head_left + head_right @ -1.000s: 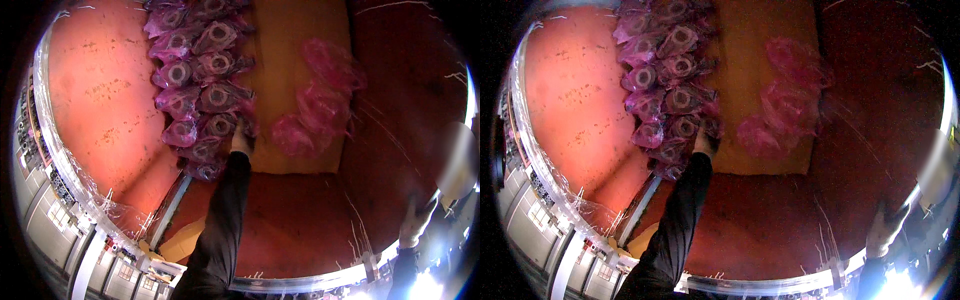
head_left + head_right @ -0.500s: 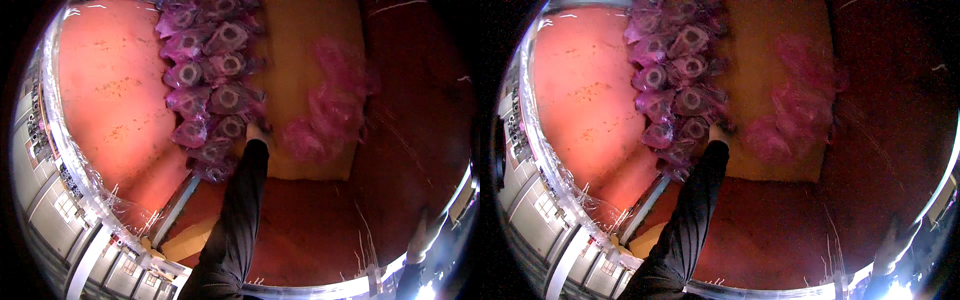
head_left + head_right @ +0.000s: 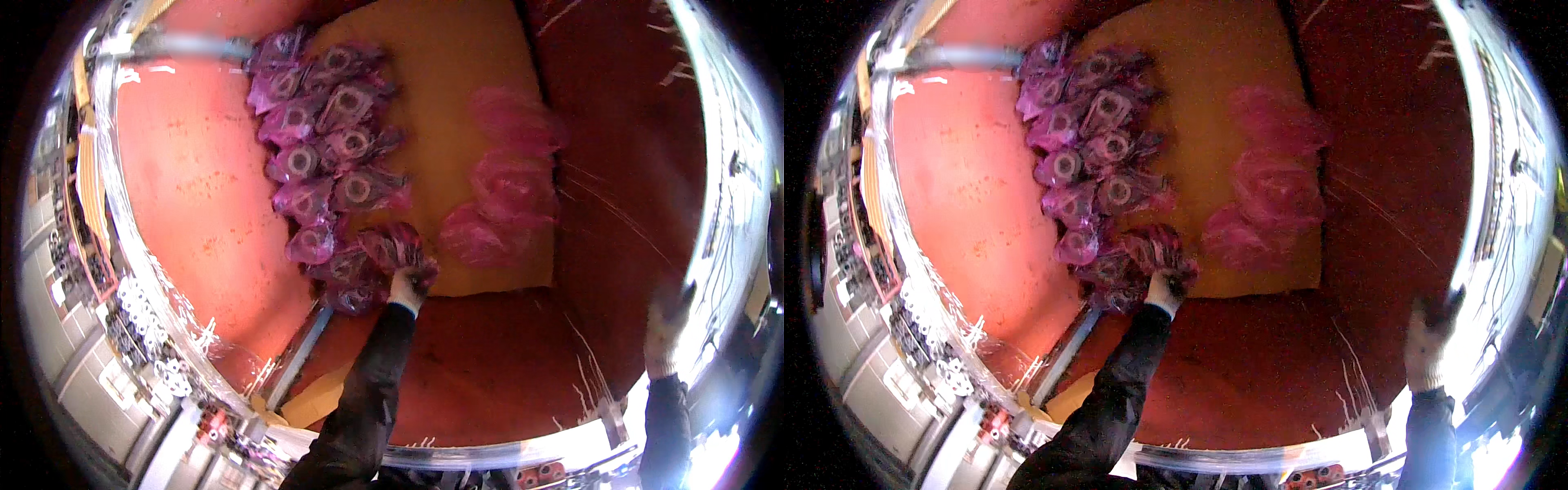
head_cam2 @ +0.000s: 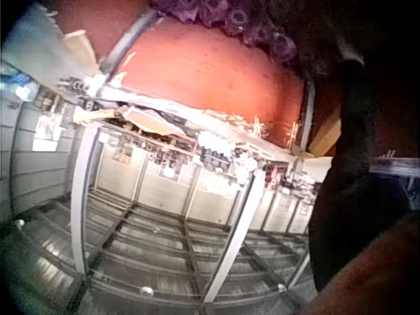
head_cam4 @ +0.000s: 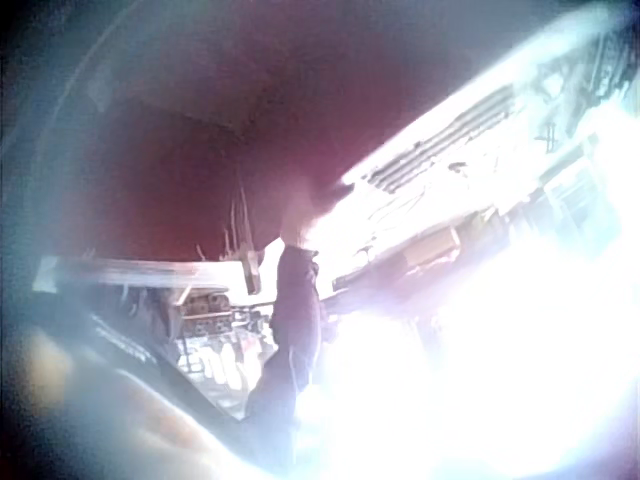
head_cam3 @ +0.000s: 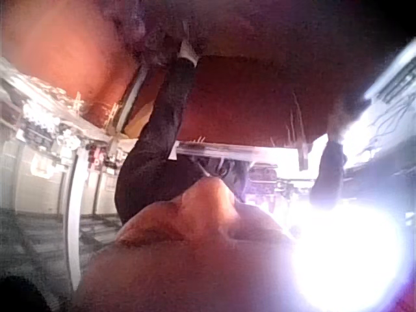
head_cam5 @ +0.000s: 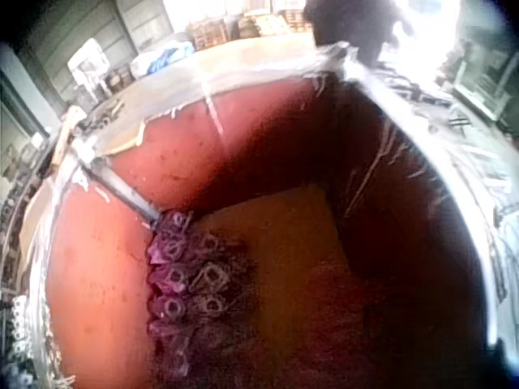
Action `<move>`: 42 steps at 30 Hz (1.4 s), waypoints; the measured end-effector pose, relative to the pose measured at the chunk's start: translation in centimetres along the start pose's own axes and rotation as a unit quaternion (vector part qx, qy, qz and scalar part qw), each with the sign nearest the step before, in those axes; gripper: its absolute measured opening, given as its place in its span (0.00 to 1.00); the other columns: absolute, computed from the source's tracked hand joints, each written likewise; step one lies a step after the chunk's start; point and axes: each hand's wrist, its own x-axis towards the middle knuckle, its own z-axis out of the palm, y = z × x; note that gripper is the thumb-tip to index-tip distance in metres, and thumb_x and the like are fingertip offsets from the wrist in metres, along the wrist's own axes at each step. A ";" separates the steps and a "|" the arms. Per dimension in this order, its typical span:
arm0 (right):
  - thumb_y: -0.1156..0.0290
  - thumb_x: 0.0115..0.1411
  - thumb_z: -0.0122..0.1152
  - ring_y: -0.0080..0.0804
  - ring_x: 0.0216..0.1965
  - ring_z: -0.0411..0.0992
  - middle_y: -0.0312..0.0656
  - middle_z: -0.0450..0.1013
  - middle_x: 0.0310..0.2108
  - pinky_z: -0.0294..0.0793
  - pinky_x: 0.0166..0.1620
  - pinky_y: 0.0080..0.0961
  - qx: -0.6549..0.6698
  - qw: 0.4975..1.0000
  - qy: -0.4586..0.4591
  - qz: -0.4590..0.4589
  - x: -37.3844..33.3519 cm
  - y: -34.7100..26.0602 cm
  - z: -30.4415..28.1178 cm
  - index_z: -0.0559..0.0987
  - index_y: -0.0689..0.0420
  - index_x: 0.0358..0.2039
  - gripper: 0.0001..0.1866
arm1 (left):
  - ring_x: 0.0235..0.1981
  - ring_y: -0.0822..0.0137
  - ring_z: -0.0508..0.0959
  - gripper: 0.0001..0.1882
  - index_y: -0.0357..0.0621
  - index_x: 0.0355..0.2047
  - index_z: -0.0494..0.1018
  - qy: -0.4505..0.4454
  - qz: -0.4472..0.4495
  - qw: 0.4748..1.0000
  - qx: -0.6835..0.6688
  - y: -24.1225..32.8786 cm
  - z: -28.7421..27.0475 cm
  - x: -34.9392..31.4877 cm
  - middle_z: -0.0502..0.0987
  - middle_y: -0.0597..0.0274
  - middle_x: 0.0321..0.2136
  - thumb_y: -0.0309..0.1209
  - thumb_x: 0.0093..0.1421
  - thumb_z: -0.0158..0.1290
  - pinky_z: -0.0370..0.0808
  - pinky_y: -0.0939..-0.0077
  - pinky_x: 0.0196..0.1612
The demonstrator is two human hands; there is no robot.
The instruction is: The person unpacks cylindrical metal parts from a large red bin, removing them from pink plastic wrapping. They place the unwrapped parts onto a wooden pallet in a warehouse setting. The process is repeated for multiple units.
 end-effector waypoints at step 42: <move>0.74 0.57 0.57 0.40 0.45 0.76 0.44 0.77 0.38 0.73 0.55 0.38 0.822 0.526 -0.215 -0.023 -30.5 -12.8 -24.6 0.76 0.63 0.43 0.14 | 0.59 0.45 0.68 0.46 0.39 0.61 0.59 -0.215 0.846 0.208 0.442 -21.0 6.3 -65.4 0.69 0.50 0.55 0.42 0.47 0.69 0.57 0.47 0.67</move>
